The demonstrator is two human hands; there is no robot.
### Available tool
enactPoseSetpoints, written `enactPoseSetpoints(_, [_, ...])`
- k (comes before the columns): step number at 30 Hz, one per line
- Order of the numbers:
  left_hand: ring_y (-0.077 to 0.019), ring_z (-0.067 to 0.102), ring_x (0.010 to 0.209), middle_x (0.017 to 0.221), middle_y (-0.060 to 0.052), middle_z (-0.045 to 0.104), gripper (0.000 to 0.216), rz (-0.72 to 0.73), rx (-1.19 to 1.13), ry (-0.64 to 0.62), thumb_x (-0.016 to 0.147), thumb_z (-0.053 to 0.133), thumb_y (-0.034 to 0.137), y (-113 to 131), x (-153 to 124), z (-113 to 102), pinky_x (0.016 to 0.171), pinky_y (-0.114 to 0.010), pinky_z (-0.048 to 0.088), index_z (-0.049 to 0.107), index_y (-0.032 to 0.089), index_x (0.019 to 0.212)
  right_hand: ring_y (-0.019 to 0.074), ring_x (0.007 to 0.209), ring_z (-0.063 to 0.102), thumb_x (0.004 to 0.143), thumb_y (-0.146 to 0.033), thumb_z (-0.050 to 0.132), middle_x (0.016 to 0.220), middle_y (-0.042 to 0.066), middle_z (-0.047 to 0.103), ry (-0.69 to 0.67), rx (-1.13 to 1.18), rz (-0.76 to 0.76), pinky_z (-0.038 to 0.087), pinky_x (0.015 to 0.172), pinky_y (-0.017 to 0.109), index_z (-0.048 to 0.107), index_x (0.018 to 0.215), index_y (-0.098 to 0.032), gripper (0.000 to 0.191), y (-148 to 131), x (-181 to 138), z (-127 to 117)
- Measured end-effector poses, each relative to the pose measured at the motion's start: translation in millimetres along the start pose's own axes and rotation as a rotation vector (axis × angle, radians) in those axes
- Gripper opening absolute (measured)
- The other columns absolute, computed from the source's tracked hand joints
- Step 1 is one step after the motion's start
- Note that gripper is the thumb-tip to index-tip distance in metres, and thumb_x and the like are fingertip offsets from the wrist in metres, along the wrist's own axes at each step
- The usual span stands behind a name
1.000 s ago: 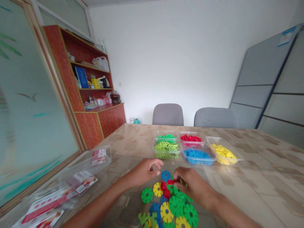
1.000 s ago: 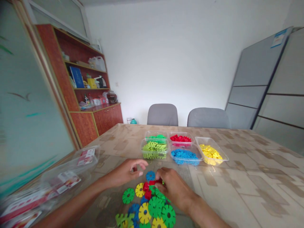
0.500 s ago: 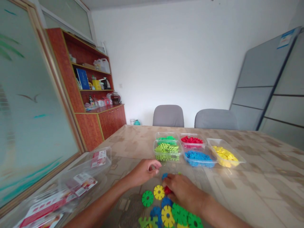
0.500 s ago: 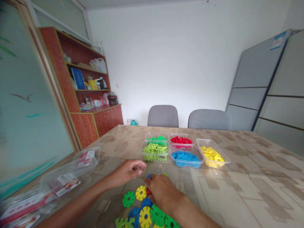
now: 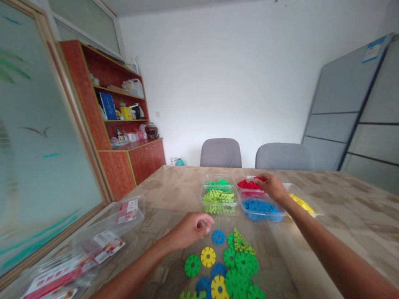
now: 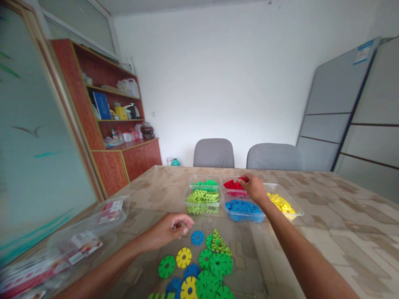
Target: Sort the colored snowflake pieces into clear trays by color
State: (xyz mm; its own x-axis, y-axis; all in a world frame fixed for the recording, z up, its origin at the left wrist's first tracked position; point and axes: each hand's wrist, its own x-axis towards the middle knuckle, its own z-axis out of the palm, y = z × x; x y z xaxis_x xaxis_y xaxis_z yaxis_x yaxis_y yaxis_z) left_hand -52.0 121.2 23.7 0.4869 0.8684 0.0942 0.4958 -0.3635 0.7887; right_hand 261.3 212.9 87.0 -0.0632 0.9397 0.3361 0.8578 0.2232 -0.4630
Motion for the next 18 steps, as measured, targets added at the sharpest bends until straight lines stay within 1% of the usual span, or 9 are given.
enactPoseSetpoints(3, [-0.0155,0.06,0.074,0.094,-0.005,0.069,0.027,-0.001,0.015,-0.002,0.075,0.052,0.017,2,-1,-1,0.065,-0.023,0.045,0.066,0.014,0.099,0.0207,0.097,0.062,0.093,-0.032,0.056,0.119,0.007,0.059,0.037,-0.047,0.057,0.053,0.081,0.04,0.057,0.117,-0.019,0.028,10,23,-5])
enactPoseSetpoints(7, [-0.0156,0.059,0.072,0.092,-0.006,0.069,0.029,-0.009,0.03,-0.003,0.076,0.052,0.018,3,-4,-7,0.063,-0.023,0.044,0.066,0.012,0.1,0.0212,0.1,0.061,0.093,-0.031,0.056,0.121,0.007,0.059,0.056,-0.108,0.071,0.052,0.083,0.04,0.058,0.117,-0.021,0.026,18,32,-5])
enactPoseSetpoints(11, [-0.0155,0.059,0.07,0.092,-0.007,0.069,0.028,-0.019,0.039,-0.001,0.077,0.052,0.019,2,-5,-11,0.062,-0.023,0.044,0.066,0.01,0.101,0.0207,0.098,0.061,0.093,-0.031,0.055,0.121,0.008,0.059,0.014,-0.165,0.04,0.053,0.082,0.041,0.057,0.118,-0.019,0.028,29,23,-2])
enactPoseSetpoints(15, [-0.0159,0.059,0.074,0.094,-0.006,0.07,0.026,-0.022,0.064,-0.015,0.079,0.055,0.02,3,-4,-8,0.065,-0.023,0.044,0.067,0.013,0.1,0.0191,0.095,0.063,0.093,-0.031,0.056,0.116,0.006,0.062,-0.044,-0.195,-0.028,0.053,0.082,0.039,0.06,0.113,-0.019,0.023,31,6,5])
enactPoseSetpoints(17, [-0.0161,0.059,0.076,0.096,-0.005,0.07,0.026,-0.014,0.078,-0.031,0.079,0.055,0.019,5,-6,-6,0.068,-0.024,0.044,0.067,0.014,0.102,0.0205,0.094,0.064,0.094,-0.023,0.053,0.111,0.008,0.066,-0.048,-0.197,-0.063,0.051,0.084,0.04,0.063,0.108,-0.016,0.019,28,-3,7])
enactPoseSetpoints(18, [-0.0161,0.059,0.077,0.096,-0.004,0.07,0.027,-0.008,0.082,-0.044,0.079,0.056,0.018,6,-7,-5,0.069,-0.024,0.044,0.067,0.015,0.103,0.0221,0.096,0.064,0.093,-0.017,0.05,0.109,0.01,0.067,-0.042,-0.194,-0.083,0.05,0.086,0.04,0.065,0.106,-0.015,0.02,24,-8,6])
